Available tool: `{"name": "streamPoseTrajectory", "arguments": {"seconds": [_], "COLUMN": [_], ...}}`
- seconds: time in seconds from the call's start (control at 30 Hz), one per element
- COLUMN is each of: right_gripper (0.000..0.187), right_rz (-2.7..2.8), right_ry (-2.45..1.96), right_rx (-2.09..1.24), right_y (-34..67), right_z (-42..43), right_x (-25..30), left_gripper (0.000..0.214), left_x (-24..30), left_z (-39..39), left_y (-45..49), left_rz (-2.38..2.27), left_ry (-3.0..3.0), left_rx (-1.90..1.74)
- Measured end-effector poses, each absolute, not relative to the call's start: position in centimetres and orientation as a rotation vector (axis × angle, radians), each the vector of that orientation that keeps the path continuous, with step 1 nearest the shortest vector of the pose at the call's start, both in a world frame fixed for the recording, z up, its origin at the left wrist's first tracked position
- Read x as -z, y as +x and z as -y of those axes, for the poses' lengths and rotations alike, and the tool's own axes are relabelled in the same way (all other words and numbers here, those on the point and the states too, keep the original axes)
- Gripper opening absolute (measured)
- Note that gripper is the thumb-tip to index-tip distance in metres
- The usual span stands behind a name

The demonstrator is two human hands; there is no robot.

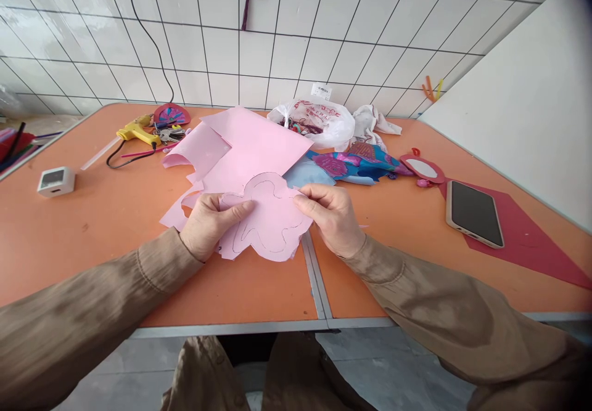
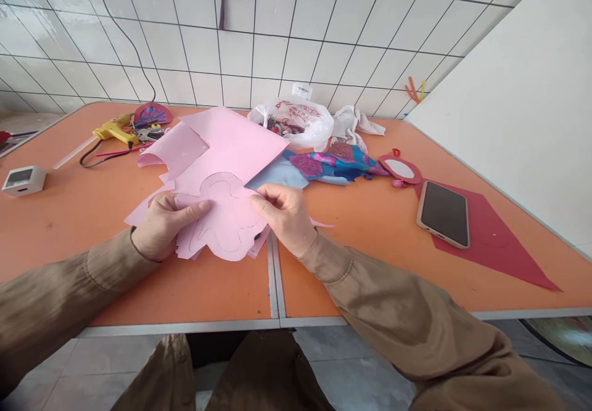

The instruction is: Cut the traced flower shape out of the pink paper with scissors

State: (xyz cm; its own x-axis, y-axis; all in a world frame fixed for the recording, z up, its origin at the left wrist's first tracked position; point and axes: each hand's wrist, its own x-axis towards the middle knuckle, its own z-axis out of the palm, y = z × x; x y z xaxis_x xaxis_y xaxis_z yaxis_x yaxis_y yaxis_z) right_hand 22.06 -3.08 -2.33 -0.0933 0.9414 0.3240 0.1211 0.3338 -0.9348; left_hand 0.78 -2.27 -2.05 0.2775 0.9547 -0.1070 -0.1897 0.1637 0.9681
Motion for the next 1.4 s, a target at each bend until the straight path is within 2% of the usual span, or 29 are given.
{"name": "streamPoseTrajectory", "arguments": {"seconds": [1.4], "right_gripper": [0.029], "right_rz": [1.492], "right_ry": [-1.047], "right_rx": [-0.919], "right_y": [21.99], "right_z": [3.17], "right_x": [2.24], "left_gripper": [0.035], "left_x": [1.89], "left_z": [2.38], "left_y": [0.87], "left_rz": [-0.949], "left_ry": [1.065], "left_rx": [-1.02]}}
